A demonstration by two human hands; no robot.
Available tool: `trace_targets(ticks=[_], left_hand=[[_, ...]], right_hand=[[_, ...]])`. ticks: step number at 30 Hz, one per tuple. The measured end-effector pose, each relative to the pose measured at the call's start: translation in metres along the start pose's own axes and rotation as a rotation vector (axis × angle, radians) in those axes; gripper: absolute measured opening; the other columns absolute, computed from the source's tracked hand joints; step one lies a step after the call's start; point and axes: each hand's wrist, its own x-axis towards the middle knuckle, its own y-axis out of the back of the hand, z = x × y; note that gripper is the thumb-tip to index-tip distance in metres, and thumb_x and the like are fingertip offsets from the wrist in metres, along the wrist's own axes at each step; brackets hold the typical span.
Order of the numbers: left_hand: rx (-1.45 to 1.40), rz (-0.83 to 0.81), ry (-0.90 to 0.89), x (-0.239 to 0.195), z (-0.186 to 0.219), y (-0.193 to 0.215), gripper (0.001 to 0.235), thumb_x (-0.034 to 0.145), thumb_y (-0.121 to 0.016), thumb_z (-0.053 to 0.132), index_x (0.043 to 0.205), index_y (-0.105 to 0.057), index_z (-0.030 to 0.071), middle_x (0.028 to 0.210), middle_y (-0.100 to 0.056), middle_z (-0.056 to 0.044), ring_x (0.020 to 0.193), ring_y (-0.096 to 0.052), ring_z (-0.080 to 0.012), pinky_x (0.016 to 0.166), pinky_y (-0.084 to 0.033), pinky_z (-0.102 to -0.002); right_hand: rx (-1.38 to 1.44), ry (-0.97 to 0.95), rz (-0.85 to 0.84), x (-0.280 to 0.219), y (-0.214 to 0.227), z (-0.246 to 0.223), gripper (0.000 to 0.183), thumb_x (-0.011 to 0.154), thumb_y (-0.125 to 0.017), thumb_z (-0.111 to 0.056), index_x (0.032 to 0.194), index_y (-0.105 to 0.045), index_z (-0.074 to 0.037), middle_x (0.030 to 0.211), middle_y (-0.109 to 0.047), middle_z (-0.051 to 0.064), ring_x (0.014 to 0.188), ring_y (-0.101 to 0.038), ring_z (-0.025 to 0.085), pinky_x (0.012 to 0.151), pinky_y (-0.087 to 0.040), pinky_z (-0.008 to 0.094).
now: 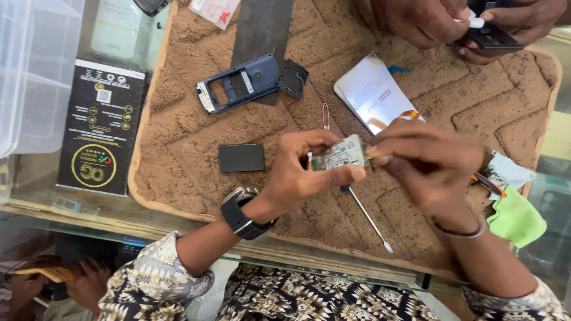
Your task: The person cleans a small circuit board using a cotton swab and a small brush, then uses a metal tool to adjust components on the board. The work is performed on a brown mat with various tools and phone parts nearby.
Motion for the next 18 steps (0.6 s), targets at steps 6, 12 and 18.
trace_targets(ticks=[6, 12, 18], left_hand=[[-0.324, -0.123, 0.218, 0.000, -0.001, 0.002, 0.050, 0.090, -0.078, 0.050, 0.102, -0.073, 0.002, 0.077, -0.065, 0.003, 0.060, -0.053, -0.0021, 0.053, -0.039, -0.018], [-0.409, -0.150, 0.280, 0.001, 0.003, 0.002, 0.046, 0.091, -0.078, 0.046, 0.097, -0.071, 0.001, 0.073, -0.061, 0.003, 0.054, -0.045, -0.0008, 0.047, -0.031, -0.019], [-0.358, -0.179, 0.259, 0.000, 0.002, 0.004, 0.045, 0.093, -0.075, 0.047, 0.094, -0.070, 0.002, 0.069, -0.059, 0.003, 0.053, -0.043, -0.0010, 0.047, -0.029, -0.019]], right_hand=[[0.675, -0.402, -0.054, -0.007, 0.012, 0.015, 0.011, 0.098, -0.070, 0.005, 0.107, -0.074, 0.010, 0.099, -0.069, 0.022, 0.078, -0.069, 0.021, 0.063, -0.059, 0.032], [0.777, -0.440, -0.041, -0.011, 0.009, 0.019, 0.012, 0.100, -0.069, 0.002, 0.108, -0.072, 0.012, 0.097, -0.068, 0.023, 0.082, -0.068, 0.023, 0.064, -0.058, 0.033], [0.830, -0.413, -0.059, -0.013, 0.008, 0.021, 0.017, 0.104, -0.068, -0.003, 0.110, -0.071, 0.012, 0.097, -0.067, 0.021, 0.078, -0.068, 0.022, 0.065, -0.059, 0.035]])
